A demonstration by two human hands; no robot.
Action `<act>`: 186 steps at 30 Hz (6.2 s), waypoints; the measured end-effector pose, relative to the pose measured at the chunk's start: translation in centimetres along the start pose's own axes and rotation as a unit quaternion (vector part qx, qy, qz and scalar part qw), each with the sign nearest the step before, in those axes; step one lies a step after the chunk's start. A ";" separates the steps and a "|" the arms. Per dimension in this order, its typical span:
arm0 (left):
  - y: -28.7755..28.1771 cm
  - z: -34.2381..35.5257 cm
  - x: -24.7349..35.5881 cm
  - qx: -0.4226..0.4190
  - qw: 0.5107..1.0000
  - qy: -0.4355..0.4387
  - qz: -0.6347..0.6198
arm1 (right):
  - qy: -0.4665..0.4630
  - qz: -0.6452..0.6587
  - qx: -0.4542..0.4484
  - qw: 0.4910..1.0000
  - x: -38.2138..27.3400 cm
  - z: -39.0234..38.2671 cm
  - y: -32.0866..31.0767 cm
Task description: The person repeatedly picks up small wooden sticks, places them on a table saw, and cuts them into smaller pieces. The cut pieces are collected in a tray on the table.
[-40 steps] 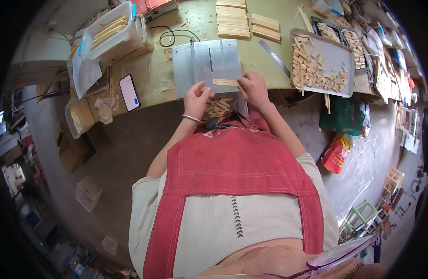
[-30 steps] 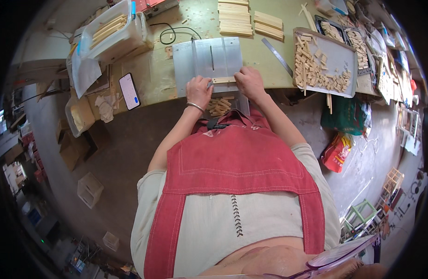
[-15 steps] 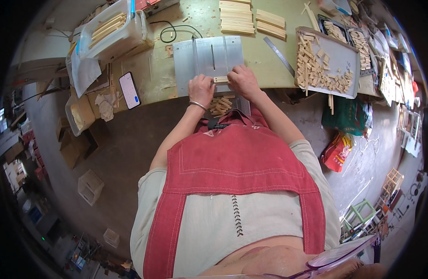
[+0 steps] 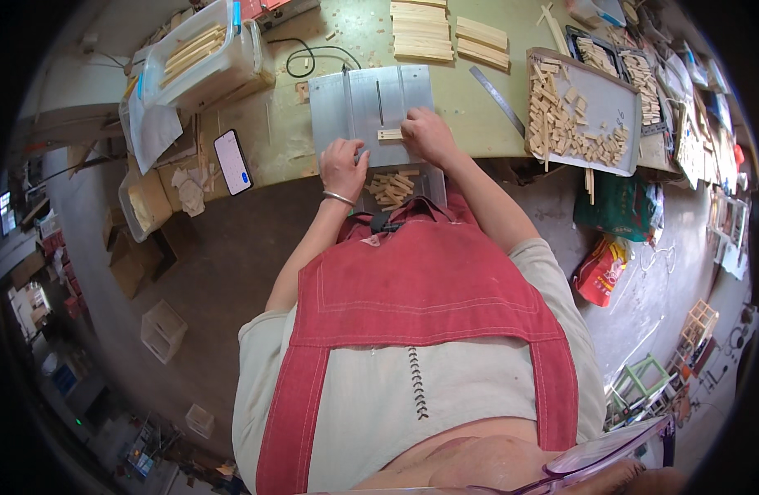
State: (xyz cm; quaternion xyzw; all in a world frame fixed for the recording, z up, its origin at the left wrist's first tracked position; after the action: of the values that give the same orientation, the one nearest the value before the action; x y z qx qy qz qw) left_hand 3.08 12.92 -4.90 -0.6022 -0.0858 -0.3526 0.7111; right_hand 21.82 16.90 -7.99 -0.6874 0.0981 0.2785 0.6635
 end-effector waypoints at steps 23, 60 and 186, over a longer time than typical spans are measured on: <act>-1.3 -1.8 0.0 0.020 1.000 -0.014 0.001 | 0.022 -0.007 -0.062 0.998 0.9 2.8 0.6; -0.4 -2.3 0.0 -0.008 1.000 -0.019 0.010 | 0.036 -0.030 -0.086 0.995 1.4 4.5 0.8; 6.2 8.3 -6.0 -0.218 0.971 0.034 0.098 | 0.043 0.049 0.033 0.997 3.3 2.4 -2.5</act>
State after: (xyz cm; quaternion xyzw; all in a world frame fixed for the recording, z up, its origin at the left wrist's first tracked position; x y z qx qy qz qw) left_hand 4.95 23.08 -10.97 -0.7358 0.0763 -0.3118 0.5963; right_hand 25.22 20.26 -7.44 -0.6710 0.1696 0.2772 0.6665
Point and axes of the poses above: each hand's wrist, its own z-axis towards the middle knuckle, its own y-axis out of the palm, x = y × z, the point moved 10 cm from there along z, towards the middle knuckle, and after that the axes turned 12 degrees about y, right-handed, at the moved point
